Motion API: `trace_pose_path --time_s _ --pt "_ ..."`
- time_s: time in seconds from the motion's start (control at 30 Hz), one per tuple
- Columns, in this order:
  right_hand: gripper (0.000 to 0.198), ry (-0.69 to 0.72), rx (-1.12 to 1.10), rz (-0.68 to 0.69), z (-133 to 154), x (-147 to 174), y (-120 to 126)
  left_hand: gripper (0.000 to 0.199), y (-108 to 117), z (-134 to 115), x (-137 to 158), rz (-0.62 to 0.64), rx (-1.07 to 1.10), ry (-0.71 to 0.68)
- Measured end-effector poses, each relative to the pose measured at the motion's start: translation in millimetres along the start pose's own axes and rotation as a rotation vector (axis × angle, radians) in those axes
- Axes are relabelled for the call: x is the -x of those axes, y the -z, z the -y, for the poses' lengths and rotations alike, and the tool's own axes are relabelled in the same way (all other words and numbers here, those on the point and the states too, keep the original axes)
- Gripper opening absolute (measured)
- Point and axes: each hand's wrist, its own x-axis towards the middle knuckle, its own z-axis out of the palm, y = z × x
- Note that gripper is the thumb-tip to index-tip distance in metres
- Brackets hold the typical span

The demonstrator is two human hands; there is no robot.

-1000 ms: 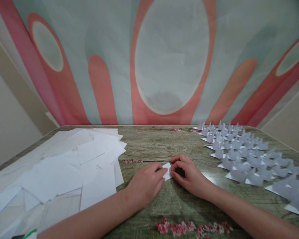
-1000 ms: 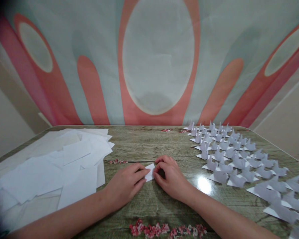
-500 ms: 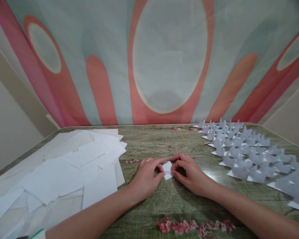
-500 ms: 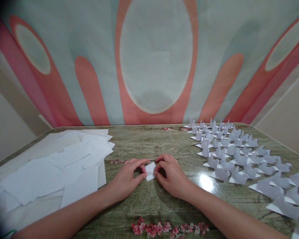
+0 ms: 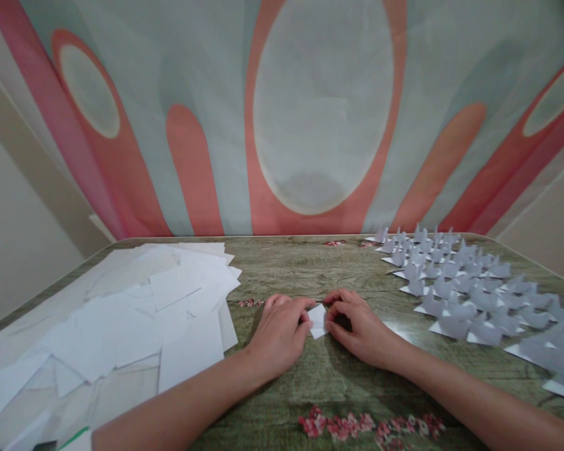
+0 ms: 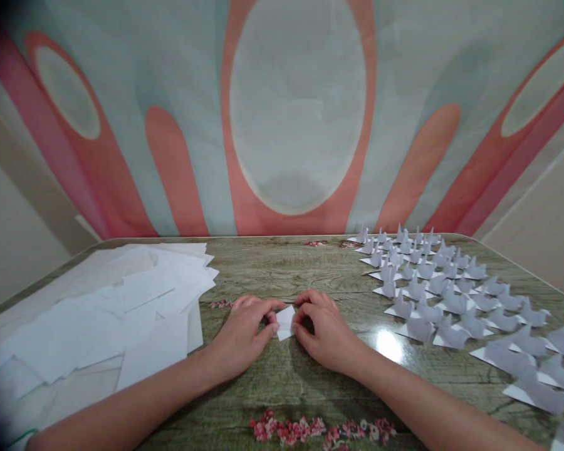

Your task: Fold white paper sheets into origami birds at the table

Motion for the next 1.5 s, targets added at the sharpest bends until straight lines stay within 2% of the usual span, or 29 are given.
trace_pose_path --time_s 0.3,0.47,0.6,0.77,1.3,1.4,1.5 --pt "0.007 0.031 -0.035 0.021 -3.8 1.3 0.0 0.023 1.4 3.3 1.0 -0.008 0.002 -0.043" --pt "0.007 0.036 -0.062 0.038 -5.9 2.1 1.5 0.002 6.1 1.1 0.1 0.056 -0.076 -0.121" --pt "0.004 0.022 -0.115 0.052 -6.5 1.2 4.0 0.007 7.6 -1.8 -0.5 0.103 -0.157 -0.135" --pt "0.003 0.006 -0.183 0.067 -6.6 1.4 6.4 0.007 6.1 -0.8 0.1 0.101 -0.187 -0.122" --pt "0.004 0.021 -0.171 0.14 -4.2 1.6 15.0 0.01 5.2 2.4 -0.6 0.111 -0.174 -0.107" --pt "0.006 0.03 -0.171 0.15 -4.9 1.9 15.4 0.009 3.9 1.5 0.1 0.102 -0.232 -0.148" --pt "0.008 0.035 -0.152 0.132 -4.9 3.0 13.4 0.007 2.7 -0.5 1.0 0.088 -0.349 -0.245"
